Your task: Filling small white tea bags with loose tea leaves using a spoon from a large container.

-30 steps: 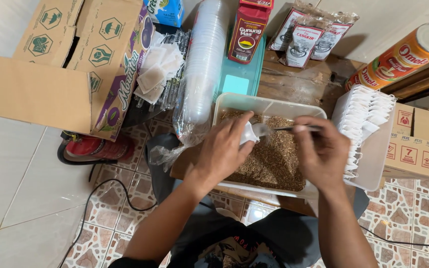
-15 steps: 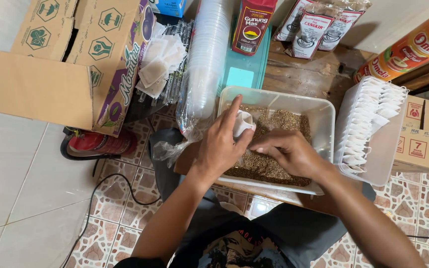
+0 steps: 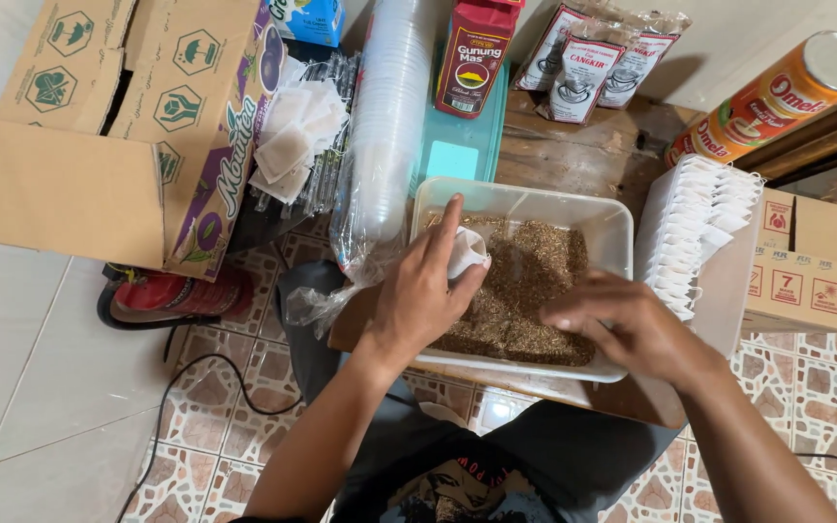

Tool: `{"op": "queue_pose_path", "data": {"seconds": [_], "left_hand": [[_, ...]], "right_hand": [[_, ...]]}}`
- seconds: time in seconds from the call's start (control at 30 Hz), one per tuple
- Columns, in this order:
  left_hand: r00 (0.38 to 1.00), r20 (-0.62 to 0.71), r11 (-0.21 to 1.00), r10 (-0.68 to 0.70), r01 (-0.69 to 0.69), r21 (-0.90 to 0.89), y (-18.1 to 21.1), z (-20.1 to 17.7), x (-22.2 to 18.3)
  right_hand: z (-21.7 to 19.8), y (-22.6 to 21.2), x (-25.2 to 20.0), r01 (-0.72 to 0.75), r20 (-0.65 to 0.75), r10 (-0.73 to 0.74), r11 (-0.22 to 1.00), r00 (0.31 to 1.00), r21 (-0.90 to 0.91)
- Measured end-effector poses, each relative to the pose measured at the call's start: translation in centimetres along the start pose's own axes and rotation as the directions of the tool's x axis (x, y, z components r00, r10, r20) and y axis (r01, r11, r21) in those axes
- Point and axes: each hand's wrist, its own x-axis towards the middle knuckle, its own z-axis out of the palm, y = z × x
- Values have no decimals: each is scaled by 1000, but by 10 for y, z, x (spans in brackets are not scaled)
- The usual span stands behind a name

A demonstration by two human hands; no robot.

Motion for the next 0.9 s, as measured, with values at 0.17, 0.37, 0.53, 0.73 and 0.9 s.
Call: {"op": "queue_pose_path", "data": {"seconds": [0.17, 0.37, 0.53, 0.73, 0.9], "left_hand": [[1000, 6, 1000, 11, -11, -4, -2, 0, 2], [1000, 0, 1000, 22, -22, -18, 5, -4, 2], [996, -10, 996, 85, -85, 7, 6, -5, -1], [999, 8, 999, 46, -46, -27, -2, 1, -2], [997, 79, 999, -12, 15, -42, -5, -1, -8]], "right_hand": [[18, 9, -7, -15, -20, 13, 995, 1000, -99], [10, 22, -14, -95, -184, 70, 987, 980, -130], [29, 16, -16, -221, -222, 192, 969, 956, -112], [27, -4, -26, -126, -222, 102, 987, 970, -99], [20, -10, -26, -161, -137, 157, 987, 978, -20]]}}
